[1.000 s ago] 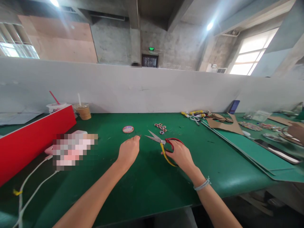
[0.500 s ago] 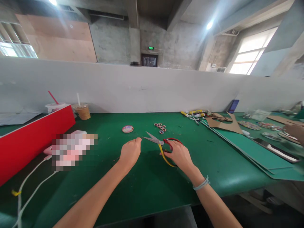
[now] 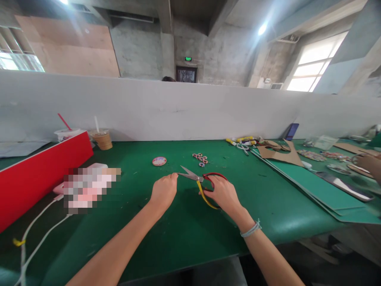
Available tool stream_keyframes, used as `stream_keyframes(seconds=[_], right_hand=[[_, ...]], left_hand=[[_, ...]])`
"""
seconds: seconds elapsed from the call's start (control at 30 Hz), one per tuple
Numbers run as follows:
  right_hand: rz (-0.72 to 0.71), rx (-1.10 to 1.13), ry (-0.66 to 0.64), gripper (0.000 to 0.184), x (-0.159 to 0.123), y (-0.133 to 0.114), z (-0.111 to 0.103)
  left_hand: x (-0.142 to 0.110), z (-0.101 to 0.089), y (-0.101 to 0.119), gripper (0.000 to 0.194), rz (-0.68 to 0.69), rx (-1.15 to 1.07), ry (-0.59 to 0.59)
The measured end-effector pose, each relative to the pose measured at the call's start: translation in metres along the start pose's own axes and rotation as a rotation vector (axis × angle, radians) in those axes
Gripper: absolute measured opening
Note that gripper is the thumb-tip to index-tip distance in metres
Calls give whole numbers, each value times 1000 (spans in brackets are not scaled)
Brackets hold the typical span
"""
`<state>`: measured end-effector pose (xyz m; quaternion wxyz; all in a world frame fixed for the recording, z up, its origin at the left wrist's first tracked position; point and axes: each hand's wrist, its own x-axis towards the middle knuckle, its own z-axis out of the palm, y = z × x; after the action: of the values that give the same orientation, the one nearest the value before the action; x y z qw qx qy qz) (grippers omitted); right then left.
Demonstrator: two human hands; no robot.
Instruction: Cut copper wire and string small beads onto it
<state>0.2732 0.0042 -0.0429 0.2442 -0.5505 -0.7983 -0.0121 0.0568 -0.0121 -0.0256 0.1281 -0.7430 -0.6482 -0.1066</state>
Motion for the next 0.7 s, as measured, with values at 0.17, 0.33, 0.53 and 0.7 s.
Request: stream_keyframes(seconds=[0.17,0.33,0.53,0.7], right_hand=[[2,-7,-15,43,-2,-5,1],[22,-17,-28,42,-3,-8,1],[33,-1,-28,43,-4,-10,2],[31,-17,-41,41,-4,-9,3]], left_hand=[[-3,-1,9,31,32,16,-40],[-4,-2,12,32,46,27,-75],[-3,-1,14,29,48,37,-96],[-4,0,15,29,65,36,-113]])
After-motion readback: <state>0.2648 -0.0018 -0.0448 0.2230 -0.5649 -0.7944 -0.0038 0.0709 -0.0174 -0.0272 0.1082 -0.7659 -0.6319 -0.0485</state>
